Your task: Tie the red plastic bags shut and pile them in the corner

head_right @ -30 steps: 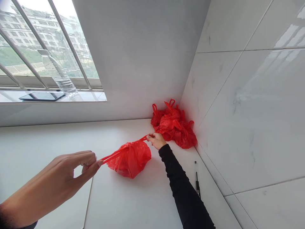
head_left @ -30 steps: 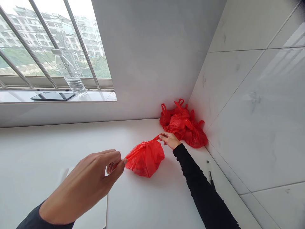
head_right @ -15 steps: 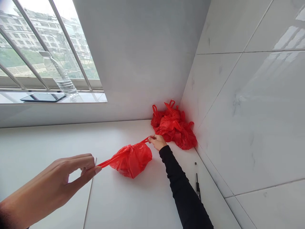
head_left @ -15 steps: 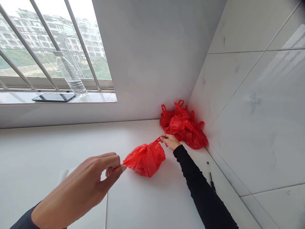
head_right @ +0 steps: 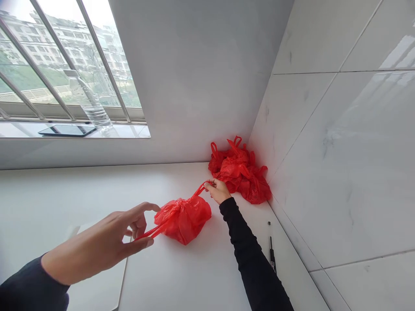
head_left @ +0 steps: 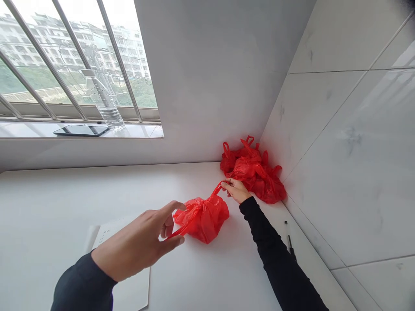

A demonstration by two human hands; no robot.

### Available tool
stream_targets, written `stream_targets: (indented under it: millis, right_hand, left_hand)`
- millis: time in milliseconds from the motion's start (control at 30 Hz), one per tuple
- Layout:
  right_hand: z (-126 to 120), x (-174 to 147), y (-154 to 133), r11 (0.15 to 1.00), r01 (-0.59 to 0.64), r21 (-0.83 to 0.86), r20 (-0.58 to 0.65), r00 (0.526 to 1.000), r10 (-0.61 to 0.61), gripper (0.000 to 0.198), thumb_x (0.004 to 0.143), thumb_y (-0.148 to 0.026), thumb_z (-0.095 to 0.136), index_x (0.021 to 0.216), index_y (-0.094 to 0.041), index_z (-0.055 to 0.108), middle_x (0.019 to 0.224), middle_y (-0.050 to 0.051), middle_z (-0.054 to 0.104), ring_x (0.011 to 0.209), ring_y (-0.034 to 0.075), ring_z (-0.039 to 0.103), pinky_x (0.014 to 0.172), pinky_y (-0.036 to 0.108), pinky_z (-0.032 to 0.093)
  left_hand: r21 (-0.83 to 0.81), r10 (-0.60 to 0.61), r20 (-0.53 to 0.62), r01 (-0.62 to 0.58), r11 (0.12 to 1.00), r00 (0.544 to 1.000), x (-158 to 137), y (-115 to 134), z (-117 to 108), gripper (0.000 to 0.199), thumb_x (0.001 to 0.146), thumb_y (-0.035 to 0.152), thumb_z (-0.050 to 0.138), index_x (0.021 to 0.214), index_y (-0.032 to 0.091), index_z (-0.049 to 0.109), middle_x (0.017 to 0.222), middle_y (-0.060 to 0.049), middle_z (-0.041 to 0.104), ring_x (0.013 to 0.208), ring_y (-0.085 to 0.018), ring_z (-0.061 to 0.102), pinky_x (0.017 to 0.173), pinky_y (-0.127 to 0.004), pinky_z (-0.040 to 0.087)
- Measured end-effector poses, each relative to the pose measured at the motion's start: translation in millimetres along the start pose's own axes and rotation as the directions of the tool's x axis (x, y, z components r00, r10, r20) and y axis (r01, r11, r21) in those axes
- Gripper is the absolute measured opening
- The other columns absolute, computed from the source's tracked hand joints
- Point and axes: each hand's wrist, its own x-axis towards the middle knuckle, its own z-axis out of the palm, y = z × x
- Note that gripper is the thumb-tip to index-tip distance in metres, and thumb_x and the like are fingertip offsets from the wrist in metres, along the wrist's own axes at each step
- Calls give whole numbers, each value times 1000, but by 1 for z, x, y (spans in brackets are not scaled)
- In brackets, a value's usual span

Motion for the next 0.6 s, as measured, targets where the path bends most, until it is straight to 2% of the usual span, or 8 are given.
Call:
stream_targets:
  millis: [133,233,300,367,433,500,533,600]
  right_hand:
    - [3,-4,-5,1000,14,19,23,1000,-14,33,70,-43,73,86,-16,63,66,-2,60,52,9,46,54,24,40]
    - [5,-7,-9,999,23,35,32,999,-24,38,69,-48,73,87,-16,63,67,-2,59,54,9,47,55,25,41]
    - [6,-8,-12,998,31,46,37,999,-33,41,69,-51,73,88,-16,63,67,-2,59,54,9,47,56,26,41]
    - [7,-10,-14,997,44,60,44,998,-47,44,70,-54,74,89,-16,62,68,-2,60,54,9,47,56,26,41]
    - [8,-13,-18,995,63,74,55,996,-68,46,70,-56,74,89,-16,62,68,-1,60,55,9,48,57,26,42]
    - [10,-16,-22,992,88,88,66,993,-93,48,70,-58,74,90,-16,62,69,-1,60,57,10,49,59,26,43]
    - [10,-18,-25,991,100,94,71,992,-107,48,71,-58,73,91,-16,62,70,-1,61,58,10,49,60,27,43]
    - [11,-22,-31,987,123,102,78,988,-132,48,72,-59,73,92,-16,62,71,-1,60,60,10,50,61,27,44]
  left_hand:
    - [95,-131,104,121,988,986,9,4,5,44,89,45,48,128,26,52,78,-1,64,64,-19,57,57,-29,39]
    - [127,-120,124,104,986,985,12,9,4,33,91,42,45,114,25,60,76,-2,64,67,-20,57,60,-31,38]
    - [111,-92,121,78,991,988,14,11,5,33,92,42,43,114,26,60,79,-2,65,70,-21,59,63,-32,40]
    - [80,-70,95,62,995,993,16,11,10,42,92,44,44,128,27,54,90,-3,68,79,-23,62,69,-33,43]
    - [65,-69,64,65,996,996,23,13,18,60,92,45,45,148,27,36,103,-6,68,89,-25,63,77,-37,46]
    - [72,-74,65,69,995,995,32,17,29,74,90,44,47,156,26,19,115,-9,67,96,-28,64,81,-40,47]
    - [76,-71,79,65,995,994,37,20,35,77,89,42,49,157,26,17,122,-11,65,100,-29,64,82,-40,47]
    - [80,-38,104,30,996,994,47,24,45,73,87,34,51,155,23,26,133,-13,61,112,-31,62,85,-40,47]
